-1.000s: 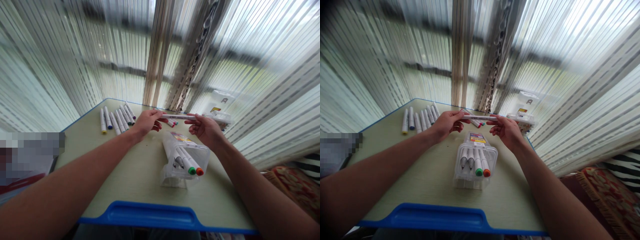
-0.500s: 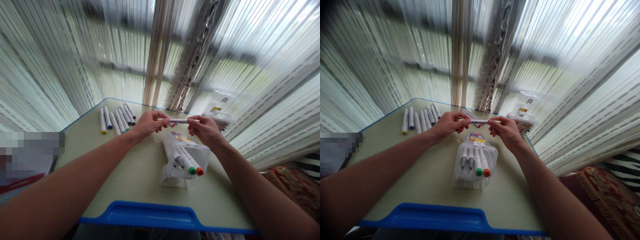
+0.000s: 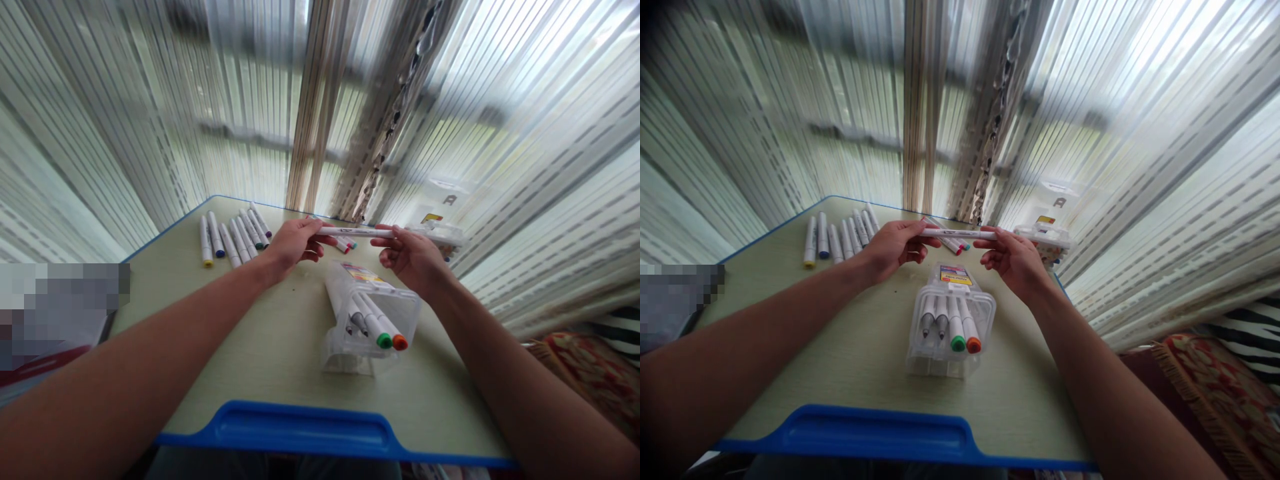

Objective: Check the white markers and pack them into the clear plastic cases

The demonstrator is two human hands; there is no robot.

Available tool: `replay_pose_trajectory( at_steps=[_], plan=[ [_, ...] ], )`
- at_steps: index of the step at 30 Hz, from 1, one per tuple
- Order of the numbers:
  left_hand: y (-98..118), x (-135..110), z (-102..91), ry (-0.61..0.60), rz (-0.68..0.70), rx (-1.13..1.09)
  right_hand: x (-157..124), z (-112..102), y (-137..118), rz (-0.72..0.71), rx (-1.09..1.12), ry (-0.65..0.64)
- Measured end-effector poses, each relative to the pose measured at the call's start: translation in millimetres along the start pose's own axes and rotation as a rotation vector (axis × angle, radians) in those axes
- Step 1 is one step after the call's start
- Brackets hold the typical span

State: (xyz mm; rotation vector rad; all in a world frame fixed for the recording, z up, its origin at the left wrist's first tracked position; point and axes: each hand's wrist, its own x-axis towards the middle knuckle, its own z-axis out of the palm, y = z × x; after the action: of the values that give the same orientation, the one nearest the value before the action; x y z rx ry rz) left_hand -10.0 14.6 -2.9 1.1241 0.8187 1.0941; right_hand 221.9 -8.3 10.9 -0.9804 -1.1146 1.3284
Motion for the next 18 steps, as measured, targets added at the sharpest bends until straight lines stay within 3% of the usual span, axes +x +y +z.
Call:
replay_pose_trajectory(
  at_steps=[18],
  plan=[
    [-7.2,-3.6,-0.4,-0.069,0.176,0.327,0.9,0.1,10.8,-0.1,-0.178,-0.01]
  ],
)
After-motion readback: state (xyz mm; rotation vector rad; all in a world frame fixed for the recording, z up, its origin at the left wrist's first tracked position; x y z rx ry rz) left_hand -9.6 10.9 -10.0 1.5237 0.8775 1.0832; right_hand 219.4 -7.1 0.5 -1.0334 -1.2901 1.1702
